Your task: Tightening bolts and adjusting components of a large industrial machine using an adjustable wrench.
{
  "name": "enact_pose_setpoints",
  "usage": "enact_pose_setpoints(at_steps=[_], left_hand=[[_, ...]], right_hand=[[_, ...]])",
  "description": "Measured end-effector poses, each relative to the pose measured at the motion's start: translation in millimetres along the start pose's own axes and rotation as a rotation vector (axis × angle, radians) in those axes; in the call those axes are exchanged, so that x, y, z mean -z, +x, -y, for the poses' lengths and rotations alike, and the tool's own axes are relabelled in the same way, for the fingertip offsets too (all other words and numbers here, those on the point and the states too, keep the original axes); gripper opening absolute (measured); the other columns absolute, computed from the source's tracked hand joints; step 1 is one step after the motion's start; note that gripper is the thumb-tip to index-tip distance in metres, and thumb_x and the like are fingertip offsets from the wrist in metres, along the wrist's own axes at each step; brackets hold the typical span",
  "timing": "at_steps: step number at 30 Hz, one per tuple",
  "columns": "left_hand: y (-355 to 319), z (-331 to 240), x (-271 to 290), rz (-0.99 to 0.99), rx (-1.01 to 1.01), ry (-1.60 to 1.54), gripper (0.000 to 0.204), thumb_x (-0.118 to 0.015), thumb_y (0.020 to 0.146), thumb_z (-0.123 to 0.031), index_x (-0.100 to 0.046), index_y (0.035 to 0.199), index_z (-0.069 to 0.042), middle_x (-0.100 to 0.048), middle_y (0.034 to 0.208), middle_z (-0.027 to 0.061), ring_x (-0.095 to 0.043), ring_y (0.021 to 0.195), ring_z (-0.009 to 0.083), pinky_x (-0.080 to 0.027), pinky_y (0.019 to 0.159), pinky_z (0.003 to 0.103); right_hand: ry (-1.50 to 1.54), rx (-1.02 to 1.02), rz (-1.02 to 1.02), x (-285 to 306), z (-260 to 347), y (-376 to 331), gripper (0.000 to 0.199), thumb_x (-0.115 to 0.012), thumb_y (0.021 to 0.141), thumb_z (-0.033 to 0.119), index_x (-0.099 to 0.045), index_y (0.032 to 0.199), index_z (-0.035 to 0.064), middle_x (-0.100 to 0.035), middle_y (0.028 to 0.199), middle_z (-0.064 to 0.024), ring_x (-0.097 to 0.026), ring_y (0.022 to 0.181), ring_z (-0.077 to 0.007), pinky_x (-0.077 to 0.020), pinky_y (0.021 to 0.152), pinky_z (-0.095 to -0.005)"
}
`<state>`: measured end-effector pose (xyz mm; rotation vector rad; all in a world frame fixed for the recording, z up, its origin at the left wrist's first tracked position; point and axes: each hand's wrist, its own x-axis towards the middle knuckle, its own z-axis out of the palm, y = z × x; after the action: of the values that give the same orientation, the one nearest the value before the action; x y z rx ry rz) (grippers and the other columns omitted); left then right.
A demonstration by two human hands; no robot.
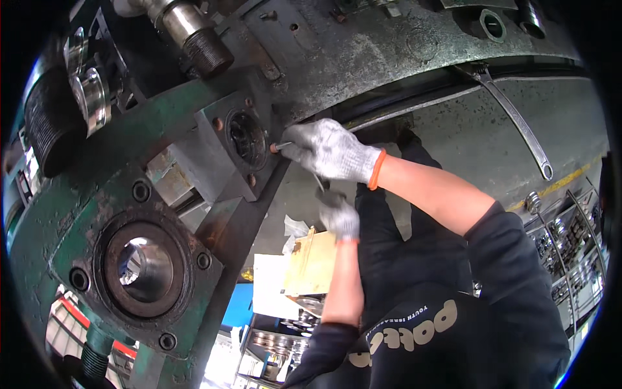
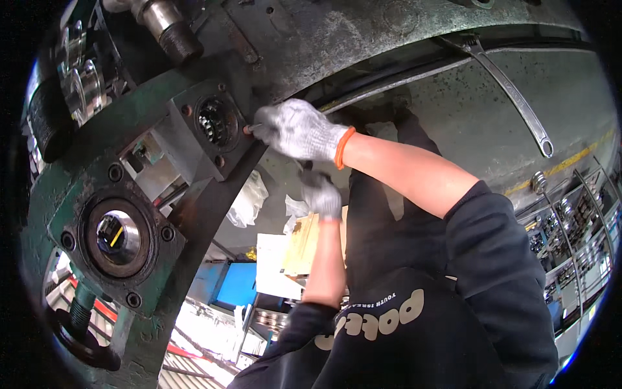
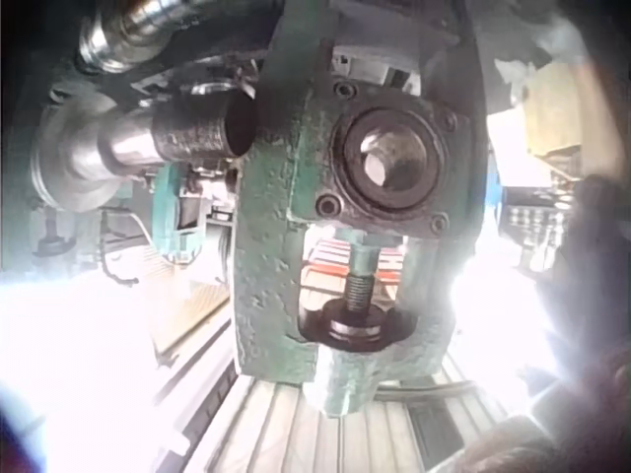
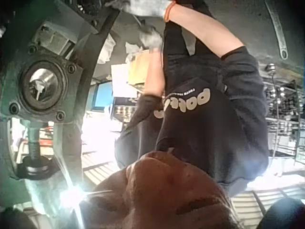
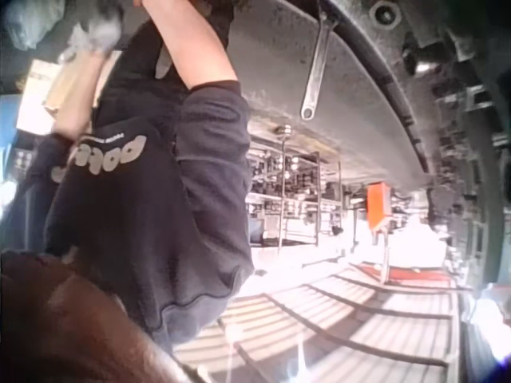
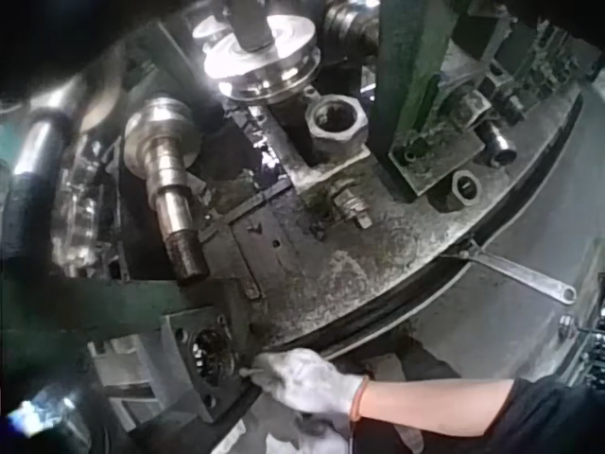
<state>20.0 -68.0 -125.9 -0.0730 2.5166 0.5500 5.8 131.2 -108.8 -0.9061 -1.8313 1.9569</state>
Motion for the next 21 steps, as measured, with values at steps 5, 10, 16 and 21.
enact_pose_setpoints(at_steps=[5, 10, 16, 21], left_hand=[[128, 34, -55, 0.145, -0.467, 0.728, 0.037, -0.061, 0.091, -0.040, -0.072, 0.103, -0.007, -0.073, 0.088, 0.0179, -0.068, 0.072, 0.0383, -0.053, 0.064, 0.049], [121, 33, -44, 0.134, -0.766, 0.864, 0.034, -0.060, 0.094, -0.036, -0.071, 0.106, -0.006, -0.072, 0.091, 0.0206, -0.069, 0.077, 0.0391, -0.054, 0.067, 0.049], [26, 3, 10, 0.188, -0.656, 0.300, 0.034, -0.055, 0.097, -0.017, -0.062, 0.126, 0.000, -0.071, 0.106, 0.0209, -0.068, 0.081, 0.0343, -0.053, 0.071, 0.041], [-48, -20, 98, 0.024, -0.714, 0.175, 0.036, -0.050, 0.097, -0.006, -0.059, 0.131, 0.004, -0.071, 0.093, 0.0160, -0.062, 0.066, 0.0242, -0.051, 0.061, 0.032]], right_hand=[[-0.518, 0.329, -0.002, 0, -8, -5, 0.026, -0.067, 0.089, 0.023, -0.067, 0.108, 0.0071, -0.069, 0.092, -0.0087, -0.065, 0.069, -0.0279, -0.0507, 0.060, -0.0373], [-0.548, 0.238, -0.067, 9, -6, -10, 0.023, -0.066, 0.088, 0.025, -0.068, 0.104, 0.0089, -0.068, 0.089, -0.0097, -0.066, 0.071, -0.0307, -0.0511, 0.062, -0.0402], [-0.248, 0.088, -0.124, 18, -4, -24, 0.018, -0.063, 0.090, 0.025, -0.069, 0.089, 0.0083, -0.068, 0.074, -0.0103, -0.063, 0.060, -0.0288, -0.0500, 0.057, -0.0410], [0.236, -0.432, 0.072, 29, 40, -13, 0.021, -0.061, 0.093, 0.023, -0.071, 0.086, 0.0054, -0.063, 0.065, -0.0080, -0.055, 0.047, -0.0206, -0.0441, 0.045, -0.0348]])
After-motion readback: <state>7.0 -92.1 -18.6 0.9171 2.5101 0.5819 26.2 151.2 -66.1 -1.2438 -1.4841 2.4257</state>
